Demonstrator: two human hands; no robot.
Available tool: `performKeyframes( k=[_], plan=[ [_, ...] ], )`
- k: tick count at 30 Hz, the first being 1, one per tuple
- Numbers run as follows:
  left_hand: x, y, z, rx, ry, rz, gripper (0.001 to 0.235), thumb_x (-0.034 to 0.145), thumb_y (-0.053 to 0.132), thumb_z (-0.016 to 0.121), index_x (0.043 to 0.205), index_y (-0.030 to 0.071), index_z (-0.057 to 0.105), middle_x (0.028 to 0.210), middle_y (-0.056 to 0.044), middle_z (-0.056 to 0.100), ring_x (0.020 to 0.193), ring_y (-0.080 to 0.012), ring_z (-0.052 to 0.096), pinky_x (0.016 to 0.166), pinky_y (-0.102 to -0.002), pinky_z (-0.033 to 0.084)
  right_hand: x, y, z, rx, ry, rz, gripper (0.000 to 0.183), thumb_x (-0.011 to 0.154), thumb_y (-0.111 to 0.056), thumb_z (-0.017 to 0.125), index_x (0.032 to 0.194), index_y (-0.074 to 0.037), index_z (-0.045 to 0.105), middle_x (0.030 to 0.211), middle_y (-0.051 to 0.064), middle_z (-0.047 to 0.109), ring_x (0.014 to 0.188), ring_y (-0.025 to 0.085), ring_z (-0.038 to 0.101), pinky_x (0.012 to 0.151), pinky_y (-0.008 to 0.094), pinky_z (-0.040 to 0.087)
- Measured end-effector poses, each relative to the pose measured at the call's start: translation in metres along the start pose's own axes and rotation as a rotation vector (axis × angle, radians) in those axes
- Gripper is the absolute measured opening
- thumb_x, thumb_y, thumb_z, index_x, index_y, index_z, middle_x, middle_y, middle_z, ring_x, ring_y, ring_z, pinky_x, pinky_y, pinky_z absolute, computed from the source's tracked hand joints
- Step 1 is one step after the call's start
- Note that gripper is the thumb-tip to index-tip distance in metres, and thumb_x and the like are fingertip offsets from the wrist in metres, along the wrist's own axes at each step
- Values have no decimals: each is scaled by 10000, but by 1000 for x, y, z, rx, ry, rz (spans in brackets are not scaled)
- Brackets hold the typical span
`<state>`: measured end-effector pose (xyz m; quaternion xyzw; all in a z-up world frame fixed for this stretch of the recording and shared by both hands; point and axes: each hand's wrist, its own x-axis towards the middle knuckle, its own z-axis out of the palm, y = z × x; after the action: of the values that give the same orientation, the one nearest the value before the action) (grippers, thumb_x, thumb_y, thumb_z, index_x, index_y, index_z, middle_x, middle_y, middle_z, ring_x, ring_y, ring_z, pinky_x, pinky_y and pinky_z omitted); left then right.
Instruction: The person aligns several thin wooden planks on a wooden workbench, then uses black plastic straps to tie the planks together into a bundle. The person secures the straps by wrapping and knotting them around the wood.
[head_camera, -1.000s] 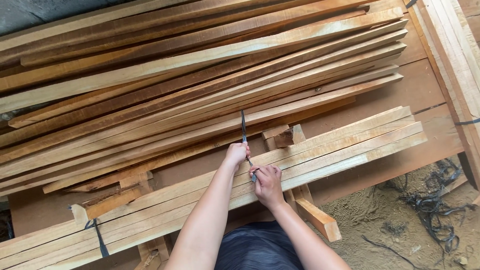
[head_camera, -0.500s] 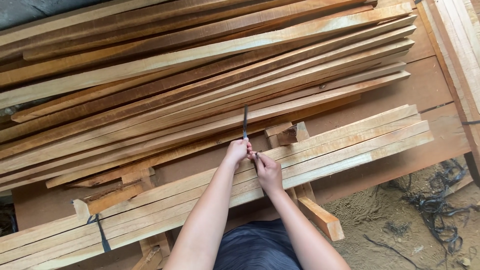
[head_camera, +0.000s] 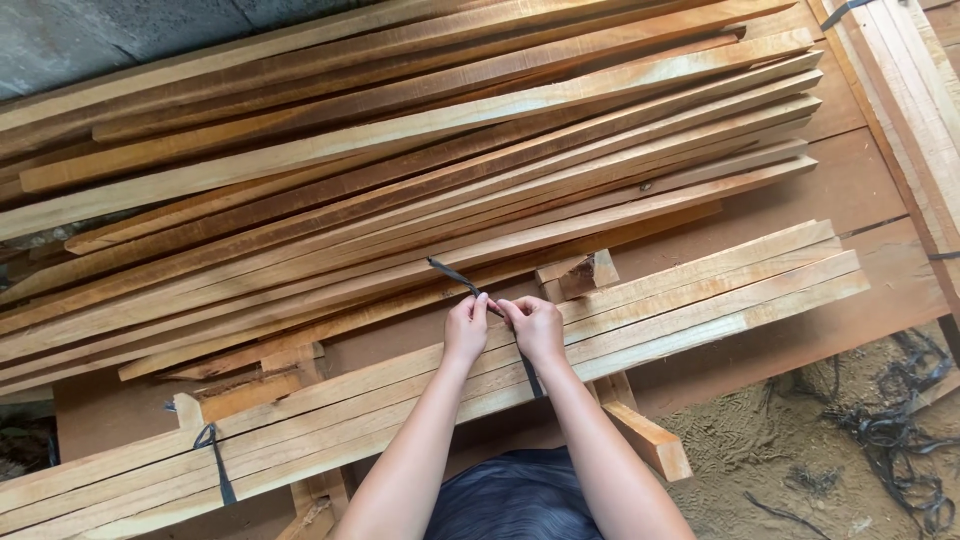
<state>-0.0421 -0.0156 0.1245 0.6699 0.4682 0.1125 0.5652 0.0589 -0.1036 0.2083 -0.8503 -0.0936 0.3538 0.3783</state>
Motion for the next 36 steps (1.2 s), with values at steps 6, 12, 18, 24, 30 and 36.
performKeyframes(
  k=[6, 12, 18, 24, 30, 36],
  plan=[
    [-3, 14, -4, -39, -10, 17, 340, 1024, 326, 588, 871, 80, 765, 624, -46, 645, 553, -107, 514, 544, -312, 426, 21, 38, 9, 103, -110, -85, 226, 953, -103, 581, 1080, -49, 761, 824, 27, 776, 739, 104, 708, 697, 269, 565],
    [-3, 19, -8, -43, -12, 52, 359, 1023, 336, 582, 861, 75, 769, 675, -60, 697, 606, -116, 592, 593, -304, 479, 25, 37, 11, 172, -47, -20, 155, 937, -102, 643, 1045, 9, 644, 815, 68, 782, 728, 121, 720, 686, 273, 571],
    [-3, 45, -19, 46, -63, 74, 348, 1013, 334, 575, 880, 77, 767, 697, -75, 707, 608, -141, 624, 596, -321, 479, 24, 26, 7, 130, -109, 0, 197, 939, -168, 686, 1008, -15, 790, 787, 73, 776, 702, 108, 709, 668, 279, 565],
    [16, 55, -4, -121, -174, 3, 320, 1006, 295, 604, 880, 49, 766, 729, -31, 724, 636, -126, 643, 597, -281, 514, 15, 21, 3, -170, -155, -148, 262, 931, -253, 674, 1001, -31, 794, 823, 151, 761, 739, 252, 724, 737, 379, 565],
    [47, 33, -5, -250, -688, -167, 289, 910, 89, 564, 1159, 152, 696, 956, 50, 743, 795, -88, 667, 706, -270, 550, 12, 9, -3, -194, -192, -56, 251, 1015, -217, 581, 1003, -25, 743, 866, 193, 751, 801, 310, 719, 774, 407, 553],
    [53, -18, -15, 8, -737, -44, 226, 967, 168, 679, 1155, 82, 768, 1024, -81, 805, 928, -143, 741, 859, -286, 577, 18, 21, -2, -97, -195, -161, 238, 974, -237, 638, 1010, -51, 783, 892, 120, 774, 793, 214, 725, 760, 341, 563]
  ],
)
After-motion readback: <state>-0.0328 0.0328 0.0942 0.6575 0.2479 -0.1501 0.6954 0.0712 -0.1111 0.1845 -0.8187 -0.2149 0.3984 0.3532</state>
